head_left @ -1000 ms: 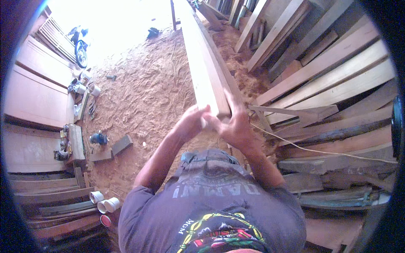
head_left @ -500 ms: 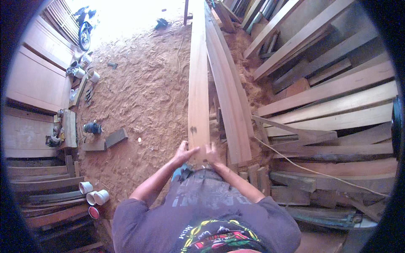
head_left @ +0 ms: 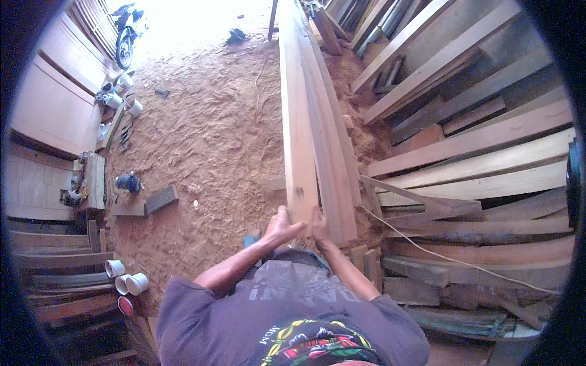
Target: The person repeatedly picks up, inspects, and places long wooden planks on a workbench in a cluttered workshop. They also use a tape measure to measure one of the planks.
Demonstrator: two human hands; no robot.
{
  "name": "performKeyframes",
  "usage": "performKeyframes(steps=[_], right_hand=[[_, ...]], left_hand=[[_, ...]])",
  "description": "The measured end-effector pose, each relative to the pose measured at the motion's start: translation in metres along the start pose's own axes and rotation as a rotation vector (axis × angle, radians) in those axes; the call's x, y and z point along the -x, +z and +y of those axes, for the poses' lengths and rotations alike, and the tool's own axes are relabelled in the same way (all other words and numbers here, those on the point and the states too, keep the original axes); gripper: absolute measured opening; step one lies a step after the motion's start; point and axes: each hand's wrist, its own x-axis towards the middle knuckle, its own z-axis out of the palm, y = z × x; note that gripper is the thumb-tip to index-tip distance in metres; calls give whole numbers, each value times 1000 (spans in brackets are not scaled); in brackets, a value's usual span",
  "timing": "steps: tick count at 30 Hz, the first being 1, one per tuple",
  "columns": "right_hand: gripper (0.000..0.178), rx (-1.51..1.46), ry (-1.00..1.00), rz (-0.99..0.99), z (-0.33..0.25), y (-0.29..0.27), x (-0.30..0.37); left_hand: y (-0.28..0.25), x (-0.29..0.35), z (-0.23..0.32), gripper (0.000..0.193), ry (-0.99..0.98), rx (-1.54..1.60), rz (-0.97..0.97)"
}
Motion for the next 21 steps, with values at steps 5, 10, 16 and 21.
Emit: performKeyframes(steps=[5,10,16,21], right_hand=[[63,-472,61,-271,-79,-15,14],[67,-687,-77,-607,-195,-6,34],[73,-763,-269,-710,-287,14,44],[72,-724,-411,-732,-318,18,43]], left_hand=[[-43,79,79,92,524,33,123],[-67,104,147,96,1054,-62,526],[-91,107,213,96,1153,-8,692],[-94,114,239,97,1154,58,712]])
